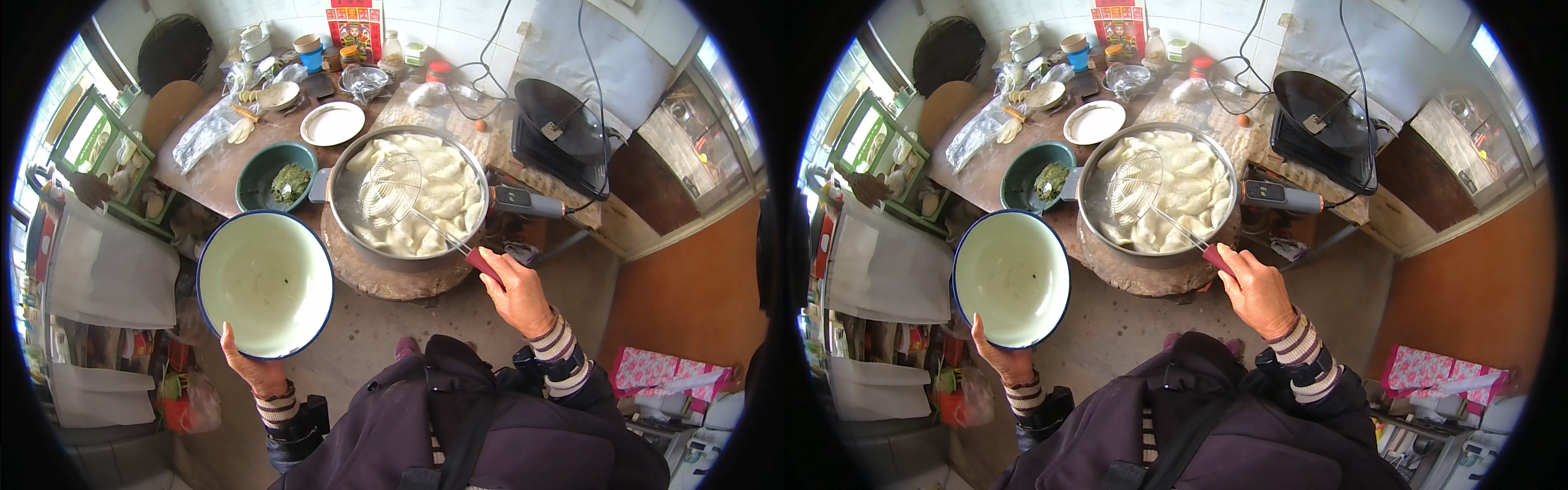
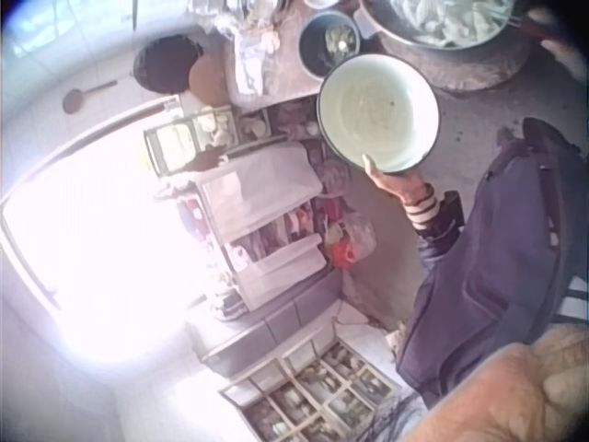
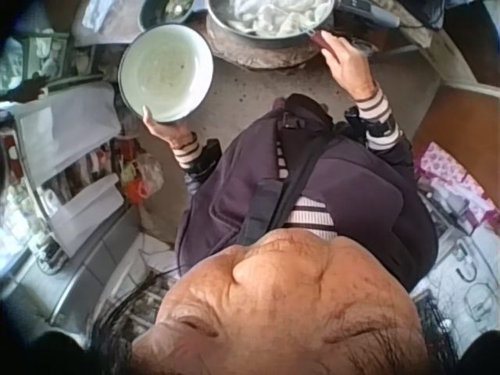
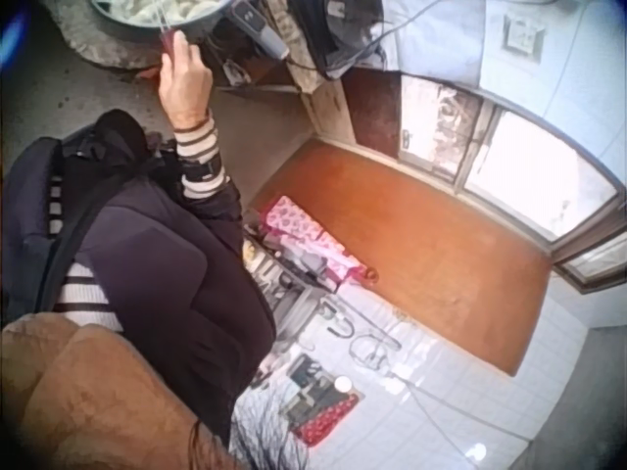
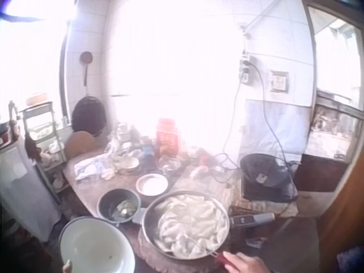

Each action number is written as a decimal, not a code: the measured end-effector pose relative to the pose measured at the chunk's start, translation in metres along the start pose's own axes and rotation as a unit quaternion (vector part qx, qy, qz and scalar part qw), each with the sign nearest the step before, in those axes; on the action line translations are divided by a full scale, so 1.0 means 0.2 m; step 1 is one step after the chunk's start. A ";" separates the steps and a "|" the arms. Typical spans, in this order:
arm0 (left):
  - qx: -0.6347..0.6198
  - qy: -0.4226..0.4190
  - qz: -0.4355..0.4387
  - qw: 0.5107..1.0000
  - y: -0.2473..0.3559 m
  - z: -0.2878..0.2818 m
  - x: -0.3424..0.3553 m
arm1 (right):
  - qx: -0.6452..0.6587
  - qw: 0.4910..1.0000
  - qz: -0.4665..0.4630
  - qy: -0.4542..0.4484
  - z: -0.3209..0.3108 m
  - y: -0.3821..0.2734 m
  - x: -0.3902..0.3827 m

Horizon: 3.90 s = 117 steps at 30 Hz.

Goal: The person stirs dumplings in a large pot of boiling water using a wooden spatula, then uses a wire skimmer to lift dumplings from the pot and place them into a bowl. The person briefly walks to another room and returns before covering the pot with a lid.

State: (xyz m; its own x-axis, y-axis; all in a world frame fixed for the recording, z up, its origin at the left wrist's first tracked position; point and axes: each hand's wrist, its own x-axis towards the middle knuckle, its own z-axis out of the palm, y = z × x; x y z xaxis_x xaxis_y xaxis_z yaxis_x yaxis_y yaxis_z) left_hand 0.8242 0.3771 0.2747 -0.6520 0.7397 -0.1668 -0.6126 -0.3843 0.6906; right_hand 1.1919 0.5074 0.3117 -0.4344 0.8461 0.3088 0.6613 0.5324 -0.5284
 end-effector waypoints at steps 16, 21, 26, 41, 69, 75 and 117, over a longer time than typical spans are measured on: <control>-0.008 -0.026 -0.019 0.999 -0.03 0.07 0.03 | 0.033 0.997 0.056 0.032 -0.13 0.03 -0.10; 0.008 -0.030 -0.012 0.999 -0.04 0.08 0.03 | 0.010 0.997 0.045 0.055 -0.16 0.05 -0.11; -0.003 -0.032 -0.014 0.999 -0.03 0.07 0.03 | 0.020 0.996 0.037 0.082 -0.20 0.04 -0.10; 0.003 0.002 0.037 0.999 0.06 0.01 -0.05 | 0.091 0.995 -0.012 0.035 0.03 0.00 0.16; 0.004 -0.006 0.013 1.000 -0.03 0.12 0.03 | -0.040 0.998 0.013 0.043 -0.10 0.07 0.02; 0.001 -0.014 0.001 1.000 -0.04 0.15 0.04 | 0.019 0.997 0.032 0.064 -0.17 0.09 -0.02; -0.036 0.008 0.028 0.999 0.08 0.18 -0.12 | 0.411 0.903 0.115 -0.048 -0.14 0.21 0.13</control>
State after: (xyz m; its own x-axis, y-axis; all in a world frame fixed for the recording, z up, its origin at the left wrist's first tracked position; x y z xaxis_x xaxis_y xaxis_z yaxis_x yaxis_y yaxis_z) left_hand 0.8468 0.3741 0.3150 -0.6925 0.7074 -0.1412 -0.6052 -0.4632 0.6475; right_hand 1.2252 0.5516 0.3187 -0.4204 0.9048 0.0682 0.0793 0.1115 -0.9906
